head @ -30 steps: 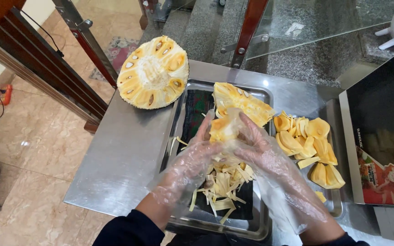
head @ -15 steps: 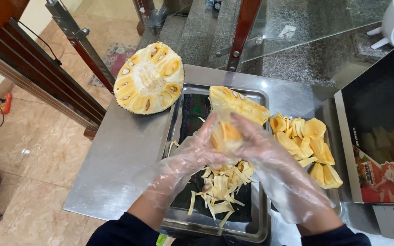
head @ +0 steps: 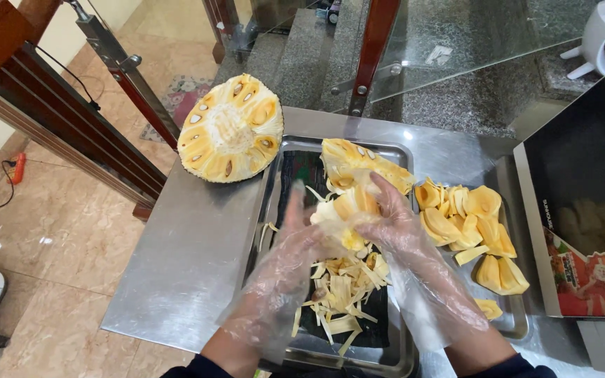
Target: Extracting edible bulbs from a jackfruit and sorting them into a tray
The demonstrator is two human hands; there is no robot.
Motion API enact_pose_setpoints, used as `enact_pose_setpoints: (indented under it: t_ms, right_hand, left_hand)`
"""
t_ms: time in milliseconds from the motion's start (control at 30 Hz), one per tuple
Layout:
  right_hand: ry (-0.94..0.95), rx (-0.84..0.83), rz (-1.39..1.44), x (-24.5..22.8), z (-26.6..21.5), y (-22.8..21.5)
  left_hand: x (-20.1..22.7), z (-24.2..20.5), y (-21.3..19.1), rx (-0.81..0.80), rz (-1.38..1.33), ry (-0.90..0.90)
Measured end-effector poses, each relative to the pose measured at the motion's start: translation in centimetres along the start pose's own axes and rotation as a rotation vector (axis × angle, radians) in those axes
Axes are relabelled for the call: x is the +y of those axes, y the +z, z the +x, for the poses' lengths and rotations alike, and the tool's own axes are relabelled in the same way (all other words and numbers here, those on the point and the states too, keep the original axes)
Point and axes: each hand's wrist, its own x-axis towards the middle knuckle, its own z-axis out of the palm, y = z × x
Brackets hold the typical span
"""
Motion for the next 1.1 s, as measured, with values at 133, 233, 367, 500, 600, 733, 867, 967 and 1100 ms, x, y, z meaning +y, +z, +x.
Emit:
enact_pose_setpoints:
  t_ms: [133,233,367,500,600,733,867,967,1100]
  right_hand:
    - [-0.013,-0.063,0.103,-0.8,-1.1,1.6]
    - [-0.111,-0.232,0.146,2.3,-0.3,0.9]
    - [-0.078,-0.134,-0.25,-3.3,-2.5,0.9]
    - [0.111,-0.108,-0.215,-0.6,-0.2,-0.7]
    - [0.207,-0.11,-0.099,0.3,0.1,0.0]
    - [0.21,-0.008,-0.057,0.8,0.2,-0.4]
    - [0.205,0.119,0.032,-0.3,-0.4,0.4]
    - [0.153,0.141,0.118,2.0,0.4,0.0]
    - [0.14,0.202,0.232,0.7,-0.1,0.5]
  left_hand:
    - [2.0,-1.4,1.2,0.083,-0.252,-0.235]
    - [4.1,-2.4,2.8,0.147,-0.474,-0.431]
    - [6.8,-1.7,4.9,0.251,-0.716,-0.354]
    - [3.7,-0.7,4.0,0.18,-0.58,-0.302]
    - [4.6,-0.9,4.9,0.255,-0.518,-0.33]
    - [2.8,0.2,4.7,0.25,-0.403,-0.264]
    - [0.1,1.0,3.8,0.33,-0.48,-0.329]
    - [1.9,0.4,4.1,0.335,-0.507,-0.314]
    - [5.1,-0.6,4.8,0.339,-0.516,-0.343]
